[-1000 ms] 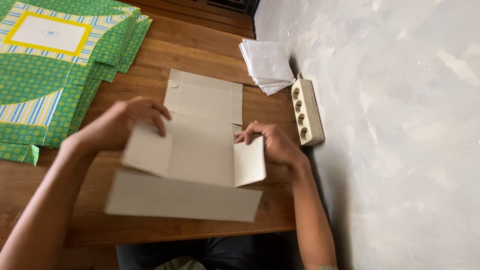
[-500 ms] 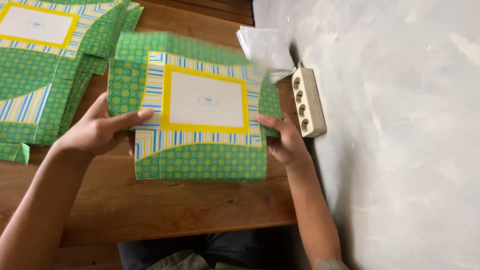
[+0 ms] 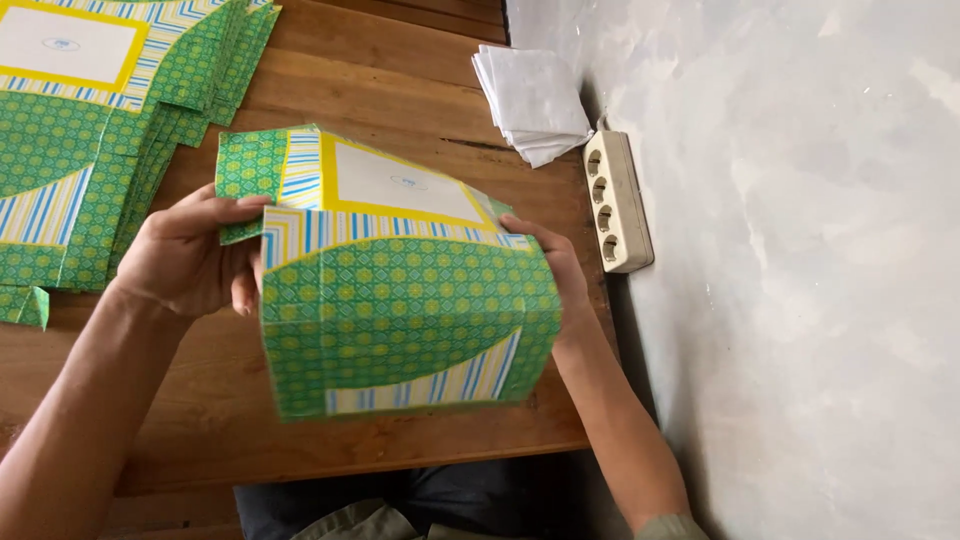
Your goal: Folding cardboard templates and applying adhesive strips to assemble boxes.
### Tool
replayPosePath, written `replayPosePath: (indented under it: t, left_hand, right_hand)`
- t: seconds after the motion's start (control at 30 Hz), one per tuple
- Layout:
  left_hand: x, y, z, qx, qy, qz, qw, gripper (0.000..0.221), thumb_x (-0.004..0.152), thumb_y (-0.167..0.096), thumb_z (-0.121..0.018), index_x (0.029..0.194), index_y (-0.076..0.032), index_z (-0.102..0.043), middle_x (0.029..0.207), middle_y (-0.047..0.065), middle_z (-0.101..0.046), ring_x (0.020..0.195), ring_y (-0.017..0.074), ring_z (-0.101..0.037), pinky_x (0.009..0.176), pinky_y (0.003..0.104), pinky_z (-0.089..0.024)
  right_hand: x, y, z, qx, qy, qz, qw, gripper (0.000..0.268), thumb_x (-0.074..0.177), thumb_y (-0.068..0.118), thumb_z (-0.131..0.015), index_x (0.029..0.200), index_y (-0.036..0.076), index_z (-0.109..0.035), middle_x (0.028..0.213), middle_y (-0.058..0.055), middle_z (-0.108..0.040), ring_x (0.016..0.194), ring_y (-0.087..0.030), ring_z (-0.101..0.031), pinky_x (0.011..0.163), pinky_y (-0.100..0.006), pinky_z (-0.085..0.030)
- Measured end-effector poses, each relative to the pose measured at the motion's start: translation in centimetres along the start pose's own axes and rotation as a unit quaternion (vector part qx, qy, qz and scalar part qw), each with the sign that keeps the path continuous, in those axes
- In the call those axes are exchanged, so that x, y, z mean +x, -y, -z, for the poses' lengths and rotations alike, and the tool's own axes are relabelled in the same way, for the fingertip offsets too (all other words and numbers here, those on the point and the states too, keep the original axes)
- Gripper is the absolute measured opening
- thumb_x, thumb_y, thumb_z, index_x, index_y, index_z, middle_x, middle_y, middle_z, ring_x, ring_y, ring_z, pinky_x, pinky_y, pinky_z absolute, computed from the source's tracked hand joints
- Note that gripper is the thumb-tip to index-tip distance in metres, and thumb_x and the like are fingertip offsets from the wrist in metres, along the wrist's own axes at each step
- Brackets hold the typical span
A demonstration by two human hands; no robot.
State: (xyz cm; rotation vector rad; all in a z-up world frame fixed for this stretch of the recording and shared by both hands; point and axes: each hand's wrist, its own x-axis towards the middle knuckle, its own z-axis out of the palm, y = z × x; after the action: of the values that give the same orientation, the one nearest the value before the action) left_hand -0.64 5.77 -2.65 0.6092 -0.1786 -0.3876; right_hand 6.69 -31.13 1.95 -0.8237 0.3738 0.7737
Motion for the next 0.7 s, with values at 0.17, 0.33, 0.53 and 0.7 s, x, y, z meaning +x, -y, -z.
replayPosePath:
  t: [0.17,0.33,0.53,0.7]
  left_hand:
    - [0.4,-1.4,-0.8,0.153,-0.259,0.049,0.952,0.025,0.098,-0.019,-0.053,0.104,0.003,-0.062,0.111,0.025,-0.073,0.095,0.0323,-0.071,0.075,0.037,-0.056]
    - [0.9,-2.8,-7.0,0.514,-0.300,0.032,0.803,0.054,0.095,-0.026,-0.057,0.148,-0.016,-0.045,0.146,0.007,-0.055,0.121,0.0199,-0.057,0.078,0.034,-0.044]
    - [2.5,0.8,-3.5,0.817,-0.105,-0.217,0.524,0.064,0.083,-0.029,-0.081,0.138,-0.003,-0.061,0.145,0.023,-0.060,0.136,0.0404,-0.053,0.107,0.058,-0.042]
    - [3.3,6.0,-7.7,0.828,0.029,-0.019,0.560,0.077,0.086,-0.051,-0.074,0.147,-0.012,-0.051,0.154,0.017,-0.048,0.145,0.0367,-0.038,0.122,0.057,-0.018]
  right_hand:
    - [1.2,-0.4,0.8,-0.062,0.047,0.052,0.996,0.036,0.086,0.006,-0.070,0.118,-0.011,-0.065,0.114,-0.025,-0.074,0.091,-0.034,-0.076,0.071,-0.037,-0.067]
    - [0.4,-0.5,-0.9,-0.422,-0.010,0.091,0.902,0.020,0.092,0.014,-0.071,0.103,-0.002,-0.073,0.098,-0.017,-0.079,0.078,-0.028,-0.078,0.055,-0.034,-0.064]
    - [0.3,-0.5,-1.3,-0.607,0.015,-0.001,0.794,0.034,0.096,0.026,-0.062,0.122,0.003,-0.066,0.117,-0.013,-0.079,0.080,-0.024,-0.077,0.053,-0.030,-0.062]
    - [0.8,-1.0,-0.4,-0.674,-0.004,0.161,0.721,0.048,0.095,0.037,-0.074,0.063,0.008,-0.052,0.045,-0.007,-0.049,0.037,-0.017,-0.054,0.037,-0.028,-0.046]
